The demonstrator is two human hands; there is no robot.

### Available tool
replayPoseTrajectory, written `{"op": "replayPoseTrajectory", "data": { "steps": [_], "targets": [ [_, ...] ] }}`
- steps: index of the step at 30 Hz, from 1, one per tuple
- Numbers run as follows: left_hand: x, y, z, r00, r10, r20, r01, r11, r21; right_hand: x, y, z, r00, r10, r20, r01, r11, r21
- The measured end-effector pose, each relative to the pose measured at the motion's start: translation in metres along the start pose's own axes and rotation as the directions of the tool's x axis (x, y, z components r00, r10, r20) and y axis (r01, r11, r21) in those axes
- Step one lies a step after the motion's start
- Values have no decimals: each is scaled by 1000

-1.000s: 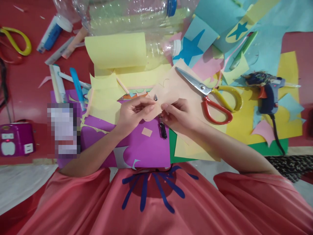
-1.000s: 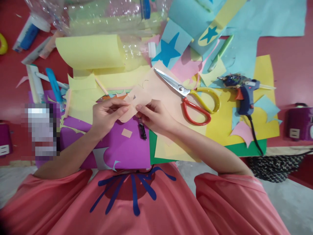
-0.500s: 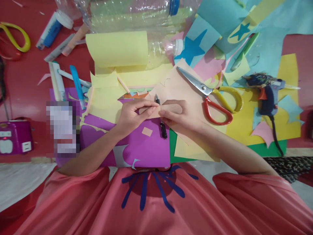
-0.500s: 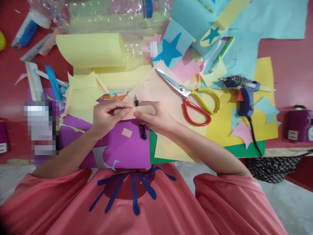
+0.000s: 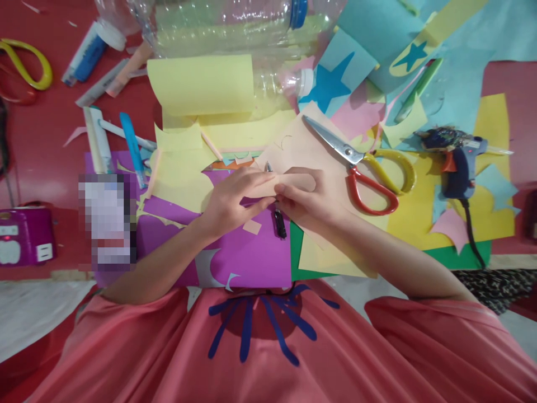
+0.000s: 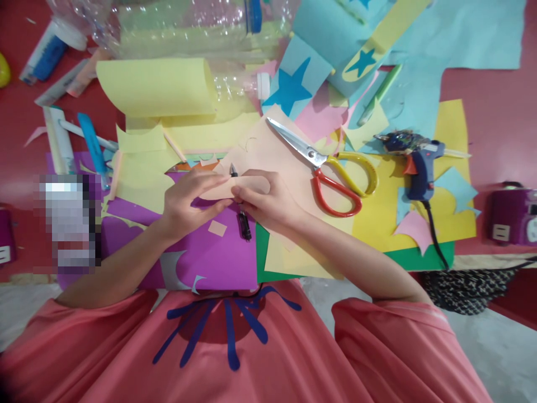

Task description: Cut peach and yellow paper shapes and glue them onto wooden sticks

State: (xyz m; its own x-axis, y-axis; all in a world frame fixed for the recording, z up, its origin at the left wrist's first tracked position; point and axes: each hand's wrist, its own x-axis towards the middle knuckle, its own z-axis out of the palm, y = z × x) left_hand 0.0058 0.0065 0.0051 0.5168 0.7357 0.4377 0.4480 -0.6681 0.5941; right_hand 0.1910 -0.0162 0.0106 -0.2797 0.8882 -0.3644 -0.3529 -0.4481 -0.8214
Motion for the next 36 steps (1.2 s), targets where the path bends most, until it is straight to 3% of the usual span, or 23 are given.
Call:
{"op": "replayPoseTrajectory", "data": {
  "steps": [6,17,36],
  "targets": [
    [1,0,-1,997,65,-35,-66,997,-28,1,1,-1,999,7,33,-8,999,40],
    [1,1,2,996,54,-75,-56,998,-20,0,2,1,999,-3,48,1,1000,25],
    [-1,0,1,998,46,-37,-46,999,19,0,4,0,999,-7,36,6,999,33]
  ]
}}
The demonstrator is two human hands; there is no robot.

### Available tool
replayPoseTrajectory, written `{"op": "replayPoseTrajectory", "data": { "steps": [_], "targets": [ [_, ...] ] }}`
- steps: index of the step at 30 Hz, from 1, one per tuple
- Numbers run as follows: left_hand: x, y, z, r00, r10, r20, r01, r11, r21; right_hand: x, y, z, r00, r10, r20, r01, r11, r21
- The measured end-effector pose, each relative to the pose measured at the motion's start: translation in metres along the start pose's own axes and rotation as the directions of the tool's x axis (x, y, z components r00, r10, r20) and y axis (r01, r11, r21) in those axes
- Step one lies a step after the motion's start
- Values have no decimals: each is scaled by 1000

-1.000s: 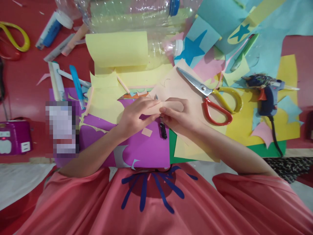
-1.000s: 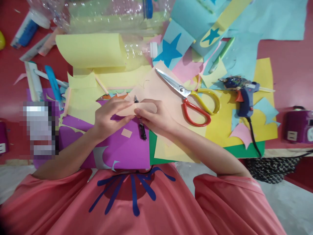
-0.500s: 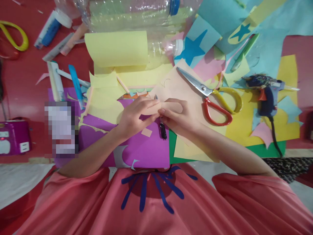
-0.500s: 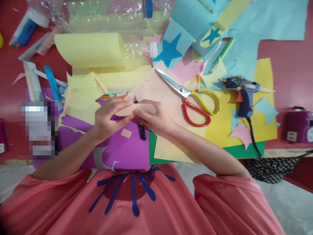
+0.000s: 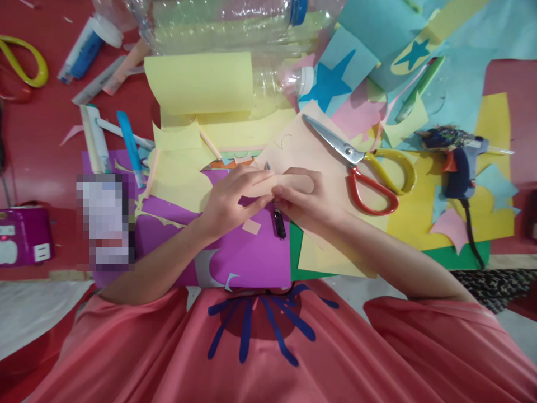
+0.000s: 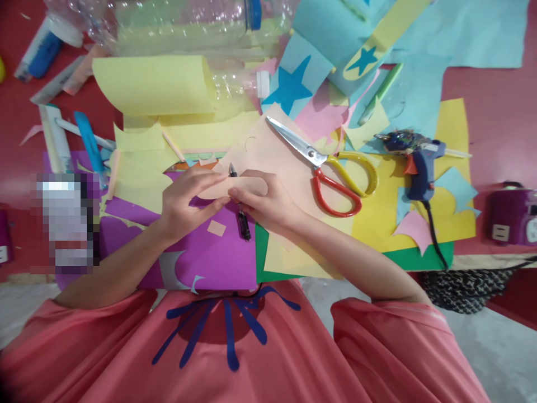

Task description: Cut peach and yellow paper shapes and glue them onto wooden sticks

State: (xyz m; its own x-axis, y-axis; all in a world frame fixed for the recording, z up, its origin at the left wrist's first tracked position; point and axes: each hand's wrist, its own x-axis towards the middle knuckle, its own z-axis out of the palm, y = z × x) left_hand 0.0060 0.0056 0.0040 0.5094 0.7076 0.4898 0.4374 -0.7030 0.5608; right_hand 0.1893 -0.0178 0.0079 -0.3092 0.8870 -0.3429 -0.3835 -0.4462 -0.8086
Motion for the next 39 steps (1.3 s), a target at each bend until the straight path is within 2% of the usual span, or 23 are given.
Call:
{"op": "replayPoseTrajectory", "data": {
  "steps": [3,5,7,9,11,12,14,16,20,23,25,30,39],
  "targets": [
    [1,2,-1,997,-75,22,76,996,-47,1,1,-2,1000,-7,3,7,1000,-15],
    [3,6,-3,976,-208,59,215,966,-143,2,1,-3,1000,-18,7,18,999,-44],
    [6,9,-6,913,-380,149,408,865,-292,2,1,-4,1000,-19,15,20,995,-93],
    [10,12,-9,811,-499,305,585,690,-426,2,0,-5,999,-27,27,31,988,-150],
    [14,14,-10,717,-526,457,696,525,-489,2,-1,-6,998,-49,30,54,976,-213],
    [15,14,-11,686,-520,509,728,468,-501,2,-2,-6,998,-61,29,67,967,-245],
    [17,14,-11,649,-503,571,761,413,-501,2,-3,-5,997,-75,25,79,950,-303],
    [17,14,-11,639,-492,591,769,407,-493,2,-5,-5,996,-84,17,85,936,-341],
    [16,13,-9,657,-488,575,754,435,-492,1,-6,-4,997,-79,5,76,940,-334],
    [15,14,-9,674,-510,535,739,455,-497,1,-3,-4,999,-33,13,35,975,-218],
    [16,14,-10,677,-536,504,735,466,-493,3,-2,-5,999,-45,16,46,990,-130],
    [19,14,-12,662,-584,470,748,473,-466,6,-8,-6,995,-96,-1,95,992,-84],
    [21,15,-12,639,-611,466,768,472,-434,6,-7,-6,997,-82,5,82,996,-17]
  ]
}}
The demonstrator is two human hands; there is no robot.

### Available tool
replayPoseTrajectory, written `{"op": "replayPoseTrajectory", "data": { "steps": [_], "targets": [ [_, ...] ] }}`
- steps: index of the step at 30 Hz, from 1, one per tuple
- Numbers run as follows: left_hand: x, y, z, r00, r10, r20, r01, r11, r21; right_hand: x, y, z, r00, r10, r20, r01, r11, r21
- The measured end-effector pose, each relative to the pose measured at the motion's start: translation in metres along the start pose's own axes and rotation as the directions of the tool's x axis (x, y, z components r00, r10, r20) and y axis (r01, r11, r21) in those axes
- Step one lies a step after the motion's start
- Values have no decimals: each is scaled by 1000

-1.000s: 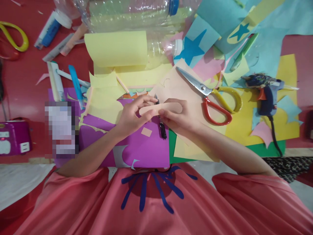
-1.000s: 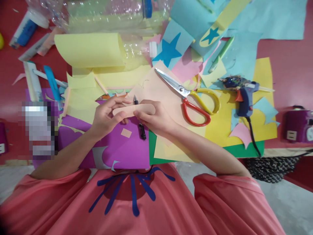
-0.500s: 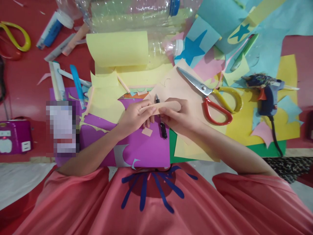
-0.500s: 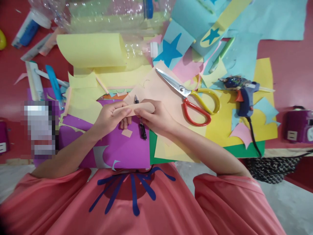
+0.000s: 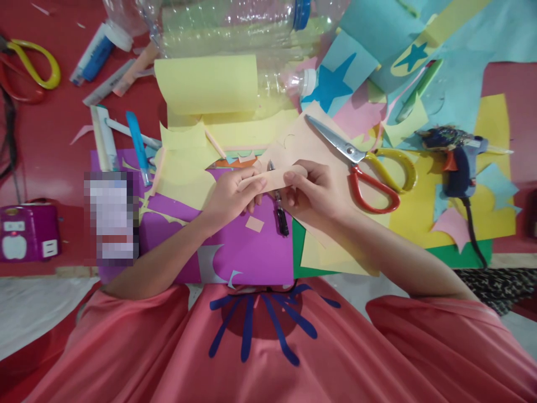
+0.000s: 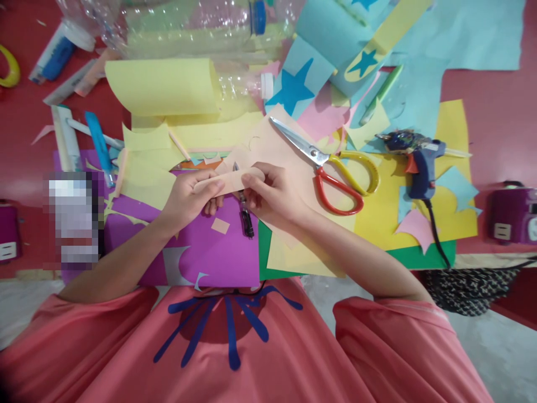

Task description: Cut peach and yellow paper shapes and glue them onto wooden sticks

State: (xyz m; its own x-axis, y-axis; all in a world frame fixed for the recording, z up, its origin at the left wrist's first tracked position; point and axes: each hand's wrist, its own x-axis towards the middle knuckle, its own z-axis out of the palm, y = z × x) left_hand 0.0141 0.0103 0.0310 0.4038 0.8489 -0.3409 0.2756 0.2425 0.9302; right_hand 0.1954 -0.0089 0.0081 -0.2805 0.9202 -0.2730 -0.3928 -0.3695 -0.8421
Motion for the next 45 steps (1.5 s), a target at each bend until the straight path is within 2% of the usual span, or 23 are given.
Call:
{"op": "replayPoseTrajectory", "data": {
  "steps": [11,19,30,33,37,39,41,43,45],
  "targets": [
    [0,-2,-2,1000,12,7,-12,1000,13,1,-4,2,1000,-2,-2,2,999,-42],
    [0,-2,-3,1000,20,13,-20,999,26,0,-5,4,1000,13,-7,-13,1000,6],
    [0,-2,-3,1000,24,3,-24,999,29,0,-3,2,1000,20,-6,-20,1000,-7],
    [0,-2,-2,1000,29,-4,-29,999,34,1,-1,0,1000,7,4,-7,999,-49],
    [0,-1,-2,999,28,-44,-26,999,34,1,-3,-1,1000,-31,6,31,981,-191],
    [1,0,-3,998,27,-61,-26,999,25,-2,-11,-1,994,-105,-28,91,949,-301],
    [2,0,-3,997,20,-71,-18,1000,22,-9,-23,-2,977,-204,-61,155,878,-453],
    [2,0,-3,997,11,-73,-9,1000,24,-23,-39,-9,959,-274,-78,163,752,-639],
    [2,1,-3,997,4,-77,-2,1000,25,-39,-56,-23,923,-364,-126,104,552,-827]
  ]
}}
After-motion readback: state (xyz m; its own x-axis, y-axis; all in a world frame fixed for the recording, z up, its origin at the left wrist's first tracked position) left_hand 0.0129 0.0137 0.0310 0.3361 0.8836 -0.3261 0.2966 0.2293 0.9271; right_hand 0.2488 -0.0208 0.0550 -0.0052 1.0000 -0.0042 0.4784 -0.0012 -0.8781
